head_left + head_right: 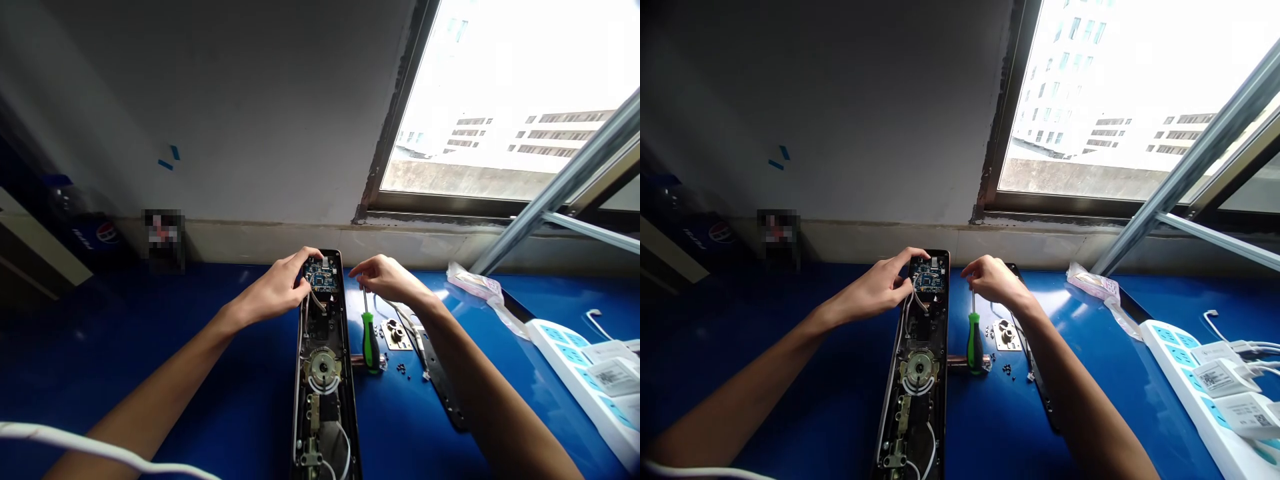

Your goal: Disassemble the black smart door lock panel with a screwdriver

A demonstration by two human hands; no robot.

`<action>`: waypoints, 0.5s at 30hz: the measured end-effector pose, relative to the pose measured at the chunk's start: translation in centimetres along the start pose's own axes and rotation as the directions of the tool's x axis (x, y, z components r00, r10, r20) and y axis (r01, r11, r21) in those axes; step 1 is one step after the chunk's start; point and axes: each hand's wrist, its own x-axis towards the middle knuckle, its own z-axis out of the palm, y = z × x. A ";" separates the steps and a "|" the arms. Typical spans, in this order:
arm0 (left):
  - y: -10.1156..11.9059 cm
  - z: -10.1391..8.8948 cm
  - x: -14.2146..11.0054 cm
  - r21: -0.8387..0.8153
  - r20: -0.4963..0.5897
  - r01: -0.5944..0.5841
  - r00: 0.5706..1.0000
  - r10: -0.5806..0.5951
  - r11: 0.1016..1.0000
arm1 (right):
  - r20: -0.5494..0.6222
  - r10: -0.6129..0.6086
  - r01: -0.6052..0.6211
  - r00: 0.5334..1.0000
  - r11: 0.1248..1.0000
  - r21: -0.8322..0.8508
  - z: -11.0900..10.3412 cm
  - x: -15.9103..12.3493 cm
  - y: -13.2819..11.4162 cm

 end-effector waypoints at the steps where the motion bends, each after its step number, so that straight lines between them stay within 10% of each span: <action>1: 0.1 0.1 0.0 -0.006 -0.001 -0.004 1.000 0.004 1.000 | -0.059 0.009 -0.010 0.998 1.000 -0.016 0.0 0.1 0.0; 15: 0.1 0.9 -0.2 -0.210 0.025 0.016 1.000 -0.011 0.978 | -0.004 -0.002 0.001 1.000 0.980 -0.200 5.9 2.2 1.3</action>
